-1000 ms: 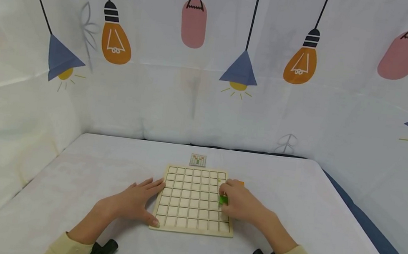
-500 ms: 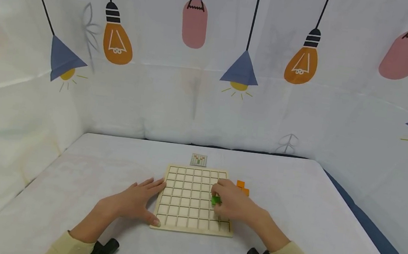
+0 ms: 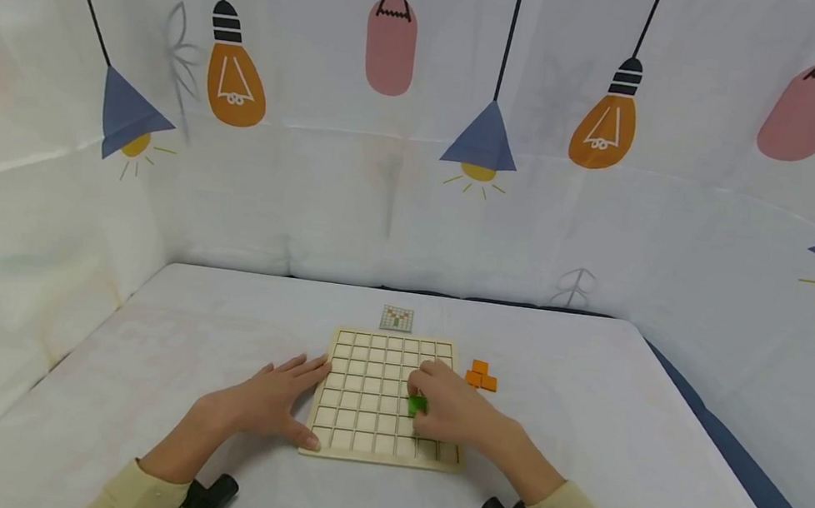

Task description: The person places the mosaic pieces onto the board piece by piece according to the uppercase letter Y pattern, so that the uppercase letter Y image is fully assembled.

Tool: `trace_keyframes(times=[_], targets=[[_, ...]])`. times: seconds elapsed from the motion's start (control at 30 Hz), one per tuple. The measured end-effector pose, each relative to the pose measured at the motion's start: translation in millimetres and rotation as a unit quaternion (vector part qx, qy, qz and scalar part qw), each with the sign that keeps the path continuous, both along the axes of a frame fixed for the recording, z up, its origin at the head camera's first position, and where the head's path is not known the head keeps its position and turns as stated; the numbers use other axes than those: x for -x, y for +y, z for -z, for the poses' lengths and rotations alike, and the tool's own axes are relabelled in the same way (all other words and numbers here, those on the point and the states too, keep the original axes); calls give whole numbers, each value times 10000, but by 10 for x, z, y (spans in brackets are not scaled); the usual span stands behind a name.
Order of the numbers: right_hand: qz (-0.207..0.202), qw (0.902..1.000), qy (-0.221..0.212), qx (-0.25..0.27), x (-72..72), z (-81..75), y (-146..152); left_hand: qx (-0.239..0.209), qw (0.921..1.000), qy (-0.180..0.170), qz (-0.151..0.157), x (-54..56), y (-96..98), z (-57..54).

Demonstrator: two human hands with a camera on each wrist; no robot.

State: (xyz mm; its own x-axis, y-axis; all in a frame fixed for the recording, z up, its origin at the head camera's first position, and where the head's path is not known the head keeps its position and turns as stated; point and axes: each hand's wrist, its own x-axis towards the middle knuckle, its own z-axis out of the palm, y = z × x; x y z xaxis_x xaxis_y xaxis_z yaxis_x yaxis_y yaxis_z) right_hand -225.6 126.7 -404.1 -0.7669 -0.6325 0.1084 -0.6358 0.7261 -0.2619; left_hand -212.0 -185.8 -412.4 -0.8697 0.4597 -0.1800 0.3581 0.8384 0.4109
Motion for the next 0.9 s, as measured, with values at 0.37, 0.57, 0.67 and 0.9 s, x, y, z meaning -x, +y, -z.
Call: trace_keyframes(times=[0.37, 0.57, 0.67, 0.9], targets=[[-92, 9997, -57, -217, -13, -1, -125, 29, 10000, -10, -25, 0, 7, -31], [-26, 9992, -273, -305, -47, -4, -195, 1, 10000, -36, -37, -8, 2, -24], [-9, 9987, -355, -375, -64, -3, -218, 17, 10000, -44, -59, -6, 1, -23], [-87, 9979, -472, -429, -85, -26, -264, 61, 10000, 6, -58, 3, 5, -20]])
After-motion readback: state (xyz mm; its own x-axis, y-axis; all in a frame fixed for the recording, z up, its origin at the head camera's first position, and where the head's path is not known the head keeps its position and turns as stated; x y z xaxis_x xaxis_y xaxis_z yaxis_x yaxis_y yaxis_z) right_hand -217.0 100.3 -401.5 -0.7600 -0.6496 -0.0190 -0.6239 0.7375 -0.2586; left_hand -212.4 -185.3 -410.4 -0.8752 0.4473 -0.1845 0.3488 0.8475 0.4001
